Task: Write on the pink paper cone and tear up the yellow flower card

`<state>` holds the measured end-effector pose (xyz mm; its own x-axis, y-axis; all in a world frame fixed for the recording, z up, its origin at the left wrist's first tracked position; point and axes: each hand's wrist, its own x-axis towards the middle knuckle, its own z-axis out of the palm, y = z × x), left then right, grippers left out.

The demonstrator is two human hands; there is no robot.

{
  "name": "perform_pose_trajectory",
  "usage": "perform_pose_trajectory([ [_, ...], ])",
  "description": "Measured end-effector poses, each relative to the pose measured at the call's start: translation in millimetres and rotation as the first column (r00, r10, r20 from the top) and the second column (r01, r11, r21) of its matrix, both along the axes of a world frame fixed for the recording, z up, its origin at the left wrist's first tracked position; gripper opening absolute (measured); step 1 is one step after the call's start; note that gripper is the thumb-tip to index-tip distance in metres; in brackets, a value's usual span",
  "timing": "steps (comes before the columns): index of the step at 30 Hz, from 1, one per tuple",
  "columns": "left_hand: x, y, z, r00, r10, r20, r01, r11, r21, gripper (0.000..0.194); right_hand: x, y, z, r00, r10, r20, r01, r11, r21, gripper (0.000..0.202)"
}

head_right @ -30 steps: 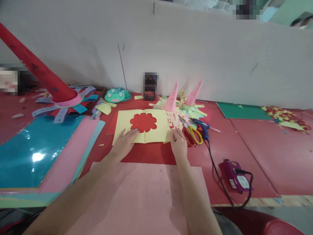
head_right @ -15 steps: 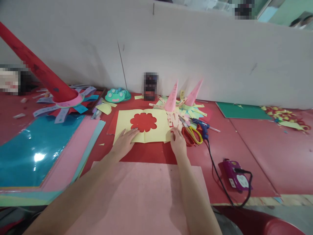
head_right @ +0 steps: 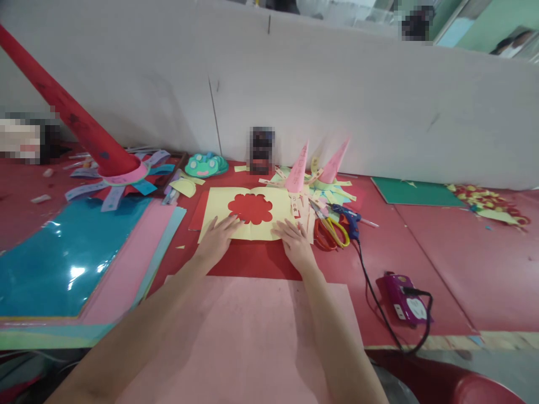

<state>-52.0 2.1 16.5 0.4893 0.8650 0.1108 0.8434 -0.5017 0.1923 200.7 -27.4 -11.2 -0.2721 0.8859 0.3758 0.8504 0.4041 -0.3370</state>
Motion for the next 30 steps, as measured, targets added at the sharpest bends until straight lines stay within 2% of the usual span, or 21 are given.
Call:
perform_pose_trajectory([
  [6,-7,1,-0.5,0.998,0.069,-0.003,-0.069,0.997,0.021,0.068,8,4,-7.8,0.986,-0.143,-0.091,0.151,0.984,0.09,0.046],
  [10,-19,6,9.4,0.971,0.207,0.119,-0.218,0.972,0.088,0.061,14,9,-5.9,0.95,-0.261,-0.173,0.281,0.954,0.107,0.039],
  [14,-34,14,17.6,0.926,0.317,0.206,-0.355,0.916,0.188,0.05,19,18,6.6,0.882,-0.344,-0.321,0.354,0.935,-0.028,0.032],
  [17,-38,19,14.7,0.86,0.373,0.347,-0.427,0.9,0.091,0.042,15,26,16.6,0.781,-0.347,-0.519,0.284,0.938,-0.199,0.033],
  [19,-37,22,10.1,0.776,0.401,0.487,-0.425,0.903,-0.067,0.04,11,31,19.5,0.679,-0.345,-0.648,0.234,0.938,-0.254,0.032],
  [20,-36,23,7.8,0.711,0.424,0.561,-0.405,0.899,-0.167,0.04,9,33,19.3,0.612,-0.335,-0.717,0.21,0.942,-0.261,0.03],
  [23,-32,26,4.0,0.438,0.536,0.722,-0.269,0.844,-0.464,0.039,6,34,13.6,0.395,-0.308,-0.866,0.146,0.951,-0.272,0.023],
  [25,-30,27,4.4,0.289,0.601,0.745,-0.157,0.798,-0.582,0.04,7,31,7.8,0.331,-0.327,-0.885,0.115,0.945,-0.306,0.023],
  [26,-30,27,5.2,0.256,0.619,0.743,-0.124,0.783,-0.61,0.042,8,30,5.3,0.32,-0.344,-0.883,0.114,0.939,-0.325,0.026],
  [28,-29,27,7.1,0.282,0.623,0.73,-0.149,0.78,-0.608,0.044,8,29,2.2,0.335,-0.385,-0.86,0.123,0.923,-0.365,0.032],
  [30,-29,25,8.7,0.421,0.584,0.694,-0.27,0.811,-0.519,0.032,7,29,2.9,0.421,-0.421,-0.804,0.182,0.907,-0.38,0.03],
])
